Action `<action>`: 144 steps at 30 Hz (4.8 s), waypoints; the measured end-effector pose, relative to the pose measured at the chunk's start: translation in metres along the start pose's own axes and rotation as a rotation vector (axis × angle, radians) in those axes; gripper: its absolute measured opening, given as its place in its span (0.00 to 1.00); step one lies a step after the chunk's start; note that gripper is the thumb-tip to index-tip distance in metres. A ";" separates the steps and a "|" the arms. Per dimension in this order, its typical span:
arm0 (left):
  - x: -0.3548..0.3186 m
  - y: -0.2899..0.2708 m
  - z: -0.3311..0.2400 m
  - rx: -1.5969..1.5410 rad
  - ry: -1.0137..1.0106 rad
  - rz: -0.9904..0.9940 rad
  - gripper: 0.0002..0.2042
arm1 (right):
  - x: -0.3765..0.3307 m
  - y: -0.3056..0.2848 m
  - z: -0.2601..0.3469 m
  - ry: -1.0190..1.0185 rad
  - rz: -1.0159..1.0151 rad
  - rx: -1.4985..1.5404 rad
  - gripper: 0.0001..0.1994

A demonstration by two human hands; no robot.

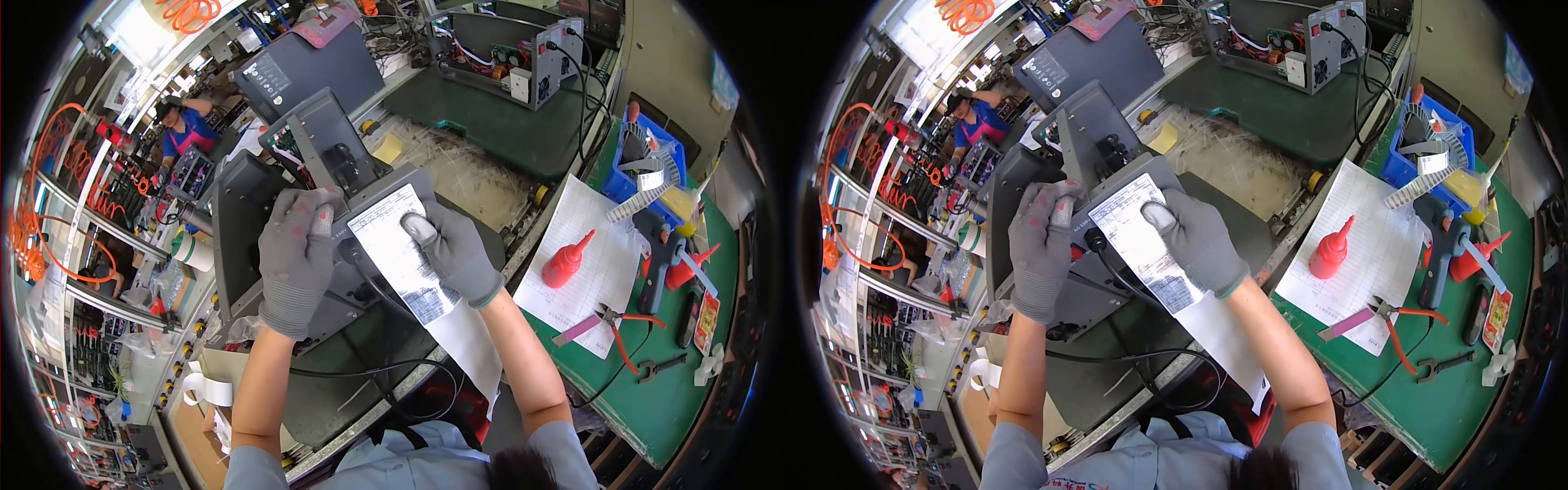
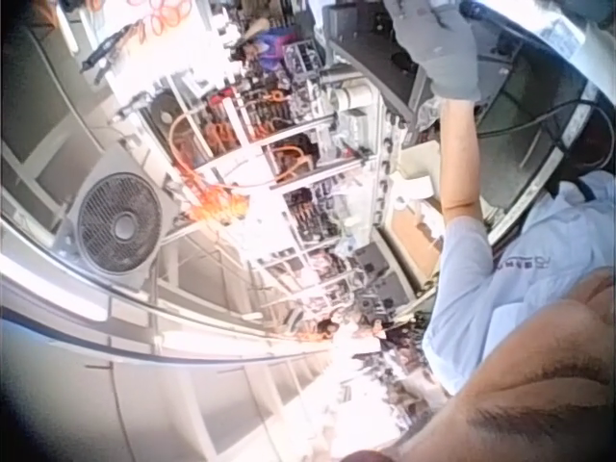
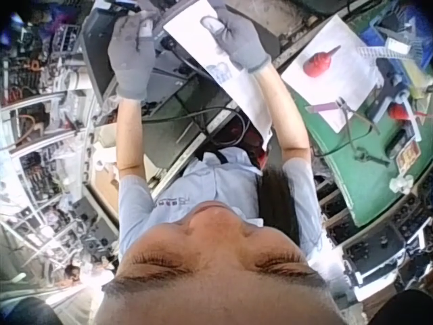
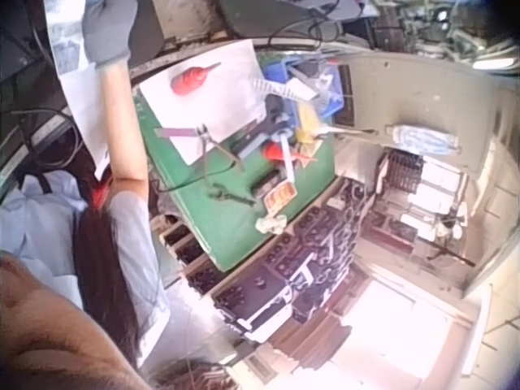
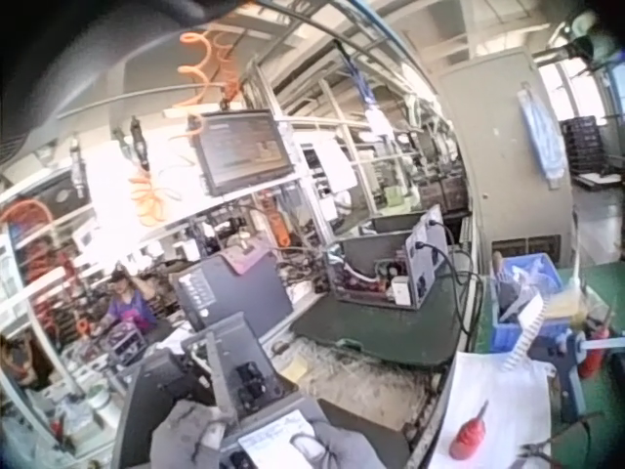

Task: Clean internal components of an electronics box with an air blower, apply identifying labels, and secure components using a hot glue gun.

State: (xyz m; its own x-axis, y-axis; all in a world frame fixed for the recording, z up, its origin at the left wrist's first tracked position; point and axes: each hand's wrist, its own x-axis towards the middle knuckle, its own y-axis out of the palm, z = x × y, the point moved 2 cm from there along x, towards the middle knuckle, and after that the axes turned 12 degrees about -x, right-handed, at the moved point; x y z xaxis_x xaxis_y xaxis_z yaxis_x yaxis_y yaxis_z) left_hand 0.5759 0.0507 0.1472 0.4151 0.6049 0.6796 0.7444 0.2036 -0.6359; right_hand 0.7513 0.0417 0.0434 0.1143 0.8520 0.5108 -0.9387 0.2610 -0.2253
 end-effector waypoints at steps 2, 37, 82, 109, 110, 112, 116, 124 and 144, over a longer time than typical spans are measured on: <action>0.000 0.001 0.001 -0.010 -0.005 0.006 0.09 | 0.000 -0.001 0.002 0.005 -0.008 -0.004 0.15; 0.001 0.002 -0.003 -0.018 -0.041 0.016 0.09 | 0.002 -0.004 0.003 0.085 0.021 -0.096 0.16; -0.149 -0.116 -0.012 -1.231 -0.742 0.335 0.32 | -0.133 0.048 0.179 -0.296 -0.195 -0.763 0.09; -0.285 -0.182 -0.018 -0.337 -0.208 -0.450 0.14 | -0.135 0.166 0.191 -0.598 0.589 -0.466 0.06; -0.284 -0.178 -0.016 -0.467 -0.304 -0.345 0.14 | -0.129 0.158 0.196 -0.503 0.505 -0.420 0.06; -0.283 -0.170 -0.015 -0.598 -0.333 -0.244 0.14 | -0.120 0.143 0.205 -0.361 0.299 -0.345 0.08; -0.275 -0.154 -0.017 -0.425 -0.220 -0.264 0.12 | -0.128 0.145 0.216 -0.640 0.582 -0.583 0.15; -0.265 -0.140 -0.011 -0.499 -0.205 -0.338 0.12 | -0.130 0.151 0.197 -0.507 0.455 -0.432 0.14; -0.226 -0.120 -0.025 -0.533 -0.466 0.057 0.13 | -0.106 0.124 0.166 -0.669 0.028 -0.401 0.14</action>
State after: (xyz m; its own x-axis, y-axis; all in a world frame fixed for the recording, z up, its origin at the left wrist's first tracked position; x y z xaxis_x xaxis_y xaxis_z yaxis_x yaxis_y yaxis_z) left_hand 0.4059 -0.1294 0.0793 0.2825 0.8941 0.3476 0.9324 -0.1706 -0.3188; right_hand 0.5692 -0.0917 0.0994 -0.2481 0.4388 0.8637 -0.7341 0.4965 -0.4632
